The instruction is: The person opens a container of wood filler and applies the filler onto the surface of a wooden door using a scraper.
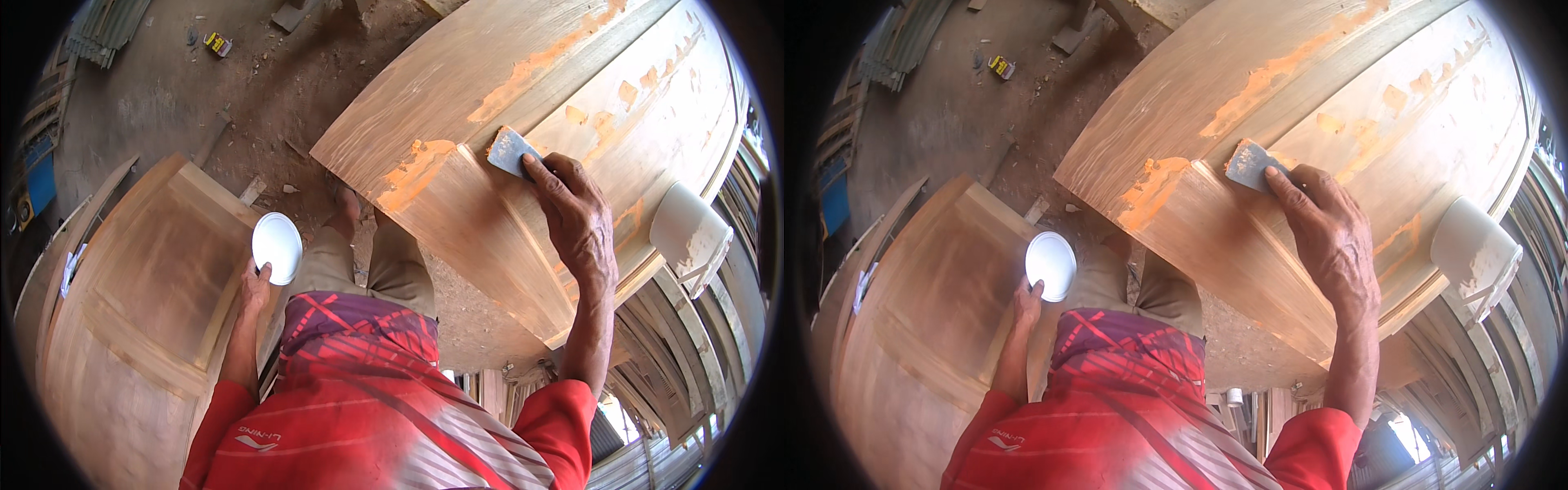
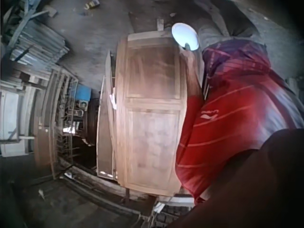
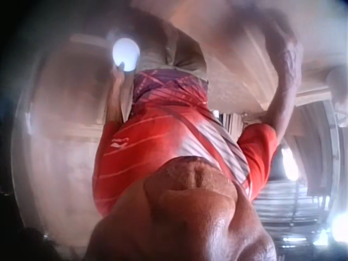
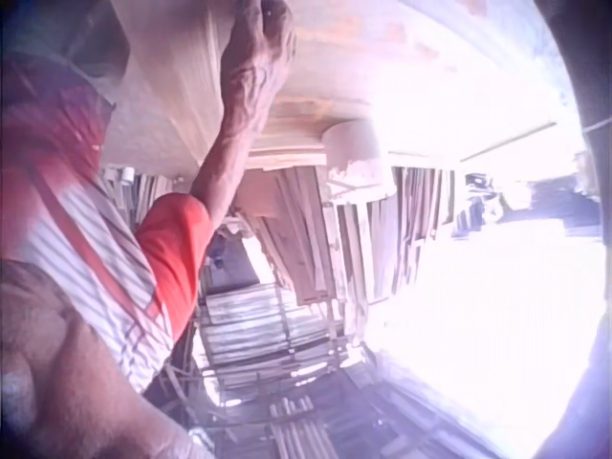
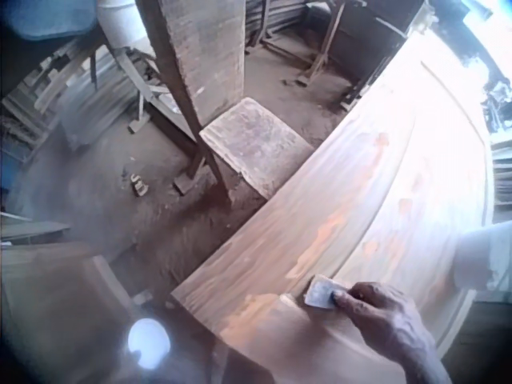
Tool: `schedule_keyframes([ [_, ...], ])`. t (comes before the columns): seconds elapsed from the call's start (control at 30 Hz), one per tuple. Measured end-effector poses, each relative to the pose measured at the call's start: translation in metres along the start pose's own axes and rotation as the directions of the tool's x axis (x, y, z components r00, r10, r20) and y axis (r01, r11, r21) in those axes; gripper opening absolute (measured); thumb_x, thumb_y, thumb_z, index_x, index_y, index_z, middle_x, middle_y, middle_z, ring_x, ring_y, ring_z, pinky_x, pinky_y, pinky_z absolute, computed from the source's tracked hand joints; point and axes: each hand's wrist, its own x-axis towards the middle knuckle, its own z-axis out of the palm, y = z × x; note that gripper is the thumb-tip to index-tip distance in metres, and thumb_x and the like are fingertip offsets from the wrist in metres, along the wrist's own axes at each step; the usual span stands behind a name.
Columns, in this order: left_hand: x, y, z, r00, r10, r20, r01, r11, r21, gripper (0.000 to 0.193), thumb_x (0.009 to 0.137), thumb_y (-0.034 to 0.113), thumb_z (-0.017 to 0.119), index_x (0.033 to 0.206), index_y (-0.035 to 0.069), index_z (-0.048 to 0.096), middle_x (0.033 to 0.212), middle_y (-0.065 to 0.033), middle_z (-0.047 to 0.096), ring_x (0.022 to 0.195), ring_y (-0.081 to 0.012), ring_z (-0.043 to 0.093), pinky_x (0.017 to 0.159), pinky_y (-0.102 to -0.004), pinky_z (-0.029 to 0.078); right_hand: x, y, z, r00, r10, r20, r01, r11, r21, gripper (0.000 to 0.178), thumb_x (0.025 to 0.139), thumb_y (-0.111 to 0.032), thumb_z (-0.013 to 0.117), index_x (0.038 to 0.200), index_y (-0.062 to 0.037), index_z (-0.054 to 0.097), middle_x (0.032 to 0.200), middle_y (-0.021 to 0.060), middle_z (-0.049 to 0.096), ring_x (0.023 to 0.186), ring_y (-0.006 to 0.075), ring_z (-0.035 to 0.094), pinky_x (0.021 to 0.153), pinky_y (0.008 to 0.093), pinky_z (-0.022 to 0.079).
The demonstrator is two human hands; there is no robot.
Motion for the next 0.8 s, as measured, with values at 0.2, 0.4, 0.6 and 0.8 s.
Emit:
schedule_keyframes([
  [0.2, 0.004, -0.018, 0.005, 1.0, 0.023, 0.014, -0.023, 0.999, -0.026, 0.045, 0.099, 0.025, 0.061, 0.137, 0.002, 0.059, 0.116, -0.0168, 0.071, 0.107, -0.0269, 0.066, 0.096, -0.0407, 0.049, 0.005, -0.005, -0.007, 0.994, -0.073, 0.079, 0.087, 0.978, -0.187, 0.059, 0.082, 0.005, 0.068, 0.135, -0.0191, 0.065, 0.113, 0.009, 0.064, 0.098, 0.0274, 0.066, 0.086, 0.0385, 0.056],
  [0.4, 0.004, -0.017, 0.007, 0.999, 0.04, -0.032, -0.042, 0.998, -0.054, 0.042, 0.099, 0.022, 0.061, 0.136, 0.002, 0.059, 0.115, -0.0164, 0.071, 0.106, -0.0256, 0.066, 0.095, -0.0396, 0.05, 0.0, -0.017, -0.017, 0.995, -0.006, 0.096, 0.028, 0.973, -0.228, 0.056, 0.082, 0.003, 0.067, 0.135, -0.0153, 0.064, 0.106, 0.0084, 0.062, 0.095, 0.0266, 0.065, 0.084, 0.0392, 0.055],
  [0.6, 0.006, -0.019, 0.007, 1.0, 0.027, 0.0, -0.027, 0.998, -0.065, 0.041, 0.099, 0.02, 0.061, 0.136, 0.002, 0.059, 0.115, -0.0165, 0.071, 0.108, -0.0258, 0.066, 0.097, -0.0393, 0.049, 0.006, -0.022, -0.022, 0.992, -0.056, 0.112, 0.082, 0.965, -0.251, 0.051, 0.084, -0.001, 0.068, 0.132, -0.0154, 0.065, 0.106, 0.0085, 0.062, 0.095, 0.0261, 0.065, 0.083, 0.0395, 0.055],
  [0.8, 0.008, -0.031, 0.007, 0.999, -0.027, 0.033, 0.03, 0.995, -0.09, 0.043, 0.098, 0.019, 0.062, 0.138, 0.002, 0.059, 0.119, -0.0179, 0.071, 0.11, -0.0279, 0.065, 0.098, -0.0404, 0.049, 0.016, -0.023, -0.021, 0.994, -0.065, 0.091, 0.085, 0.966, -0.242, 0.051, 0.082, 0.0, 0.068, 0.131, -0.0136, 0.066, 0.106, 0.0083, 0.062, 0.095, 0.0256, 0.066, 0.085, 0.0391, 0.056],
])
